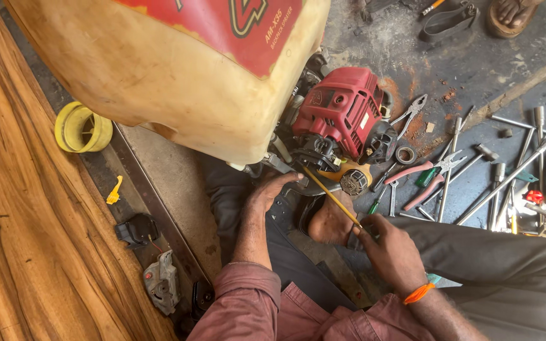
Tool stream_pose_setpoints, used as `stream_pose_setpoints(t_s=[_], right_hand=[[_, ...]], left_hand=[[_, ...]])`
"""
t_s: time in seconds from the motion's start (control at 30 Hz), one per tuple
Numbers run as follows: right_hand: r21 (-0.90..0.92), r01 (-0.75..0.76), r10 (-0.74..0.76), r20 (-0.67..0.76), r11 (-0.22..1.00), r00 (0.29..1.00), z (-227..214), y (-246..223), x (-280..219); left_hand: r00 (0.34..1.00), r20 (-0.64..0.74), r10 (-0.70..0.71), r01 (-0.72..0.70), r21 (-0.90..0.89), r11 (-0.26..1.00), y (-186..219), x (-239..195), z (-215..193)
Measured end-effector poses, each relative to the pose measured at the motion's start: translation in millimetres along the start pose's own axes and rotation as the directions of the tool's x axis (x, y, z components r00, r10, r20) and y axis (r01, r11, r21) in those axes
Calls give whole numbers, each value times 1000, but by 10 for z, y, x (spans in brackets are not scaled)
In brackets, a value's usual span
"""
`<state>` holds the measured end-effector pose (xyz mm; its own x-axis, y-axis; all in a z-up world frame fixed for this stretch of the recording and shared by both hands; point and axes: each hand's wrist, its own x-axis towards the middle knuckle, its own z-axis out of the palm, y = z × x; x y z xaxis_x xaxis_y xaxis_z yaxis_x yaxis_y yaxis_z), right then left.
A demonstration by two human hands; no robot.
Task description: The person is repairing the engine of a backpack sprayer, using pliers to manipulate electrical wires and a screwdriver to adjust components.
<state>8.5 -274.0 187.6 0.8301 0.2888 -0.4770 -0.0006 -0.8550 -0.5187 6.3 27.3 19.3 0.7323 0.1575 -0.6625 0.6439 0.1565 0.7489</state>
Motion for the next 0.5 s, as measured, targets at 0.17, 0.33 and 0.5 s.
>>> stream_pose_setpoints(t_s=[0.17,0.33,0.5], right_hand=[[-385,85,-84,21,919,996,265,-34,-180],[125,50,-47,-28,991,998,539,108,-128],[734,-661,5,669,155,743,443,468,177]], left_hand=[[1000,-1,8,-8,14,1000,-50,22,-49],[996,15,85,-85,-4,996,-30,6,-31],[999,-16,48,-47,34,998,-5,-36,-25]])
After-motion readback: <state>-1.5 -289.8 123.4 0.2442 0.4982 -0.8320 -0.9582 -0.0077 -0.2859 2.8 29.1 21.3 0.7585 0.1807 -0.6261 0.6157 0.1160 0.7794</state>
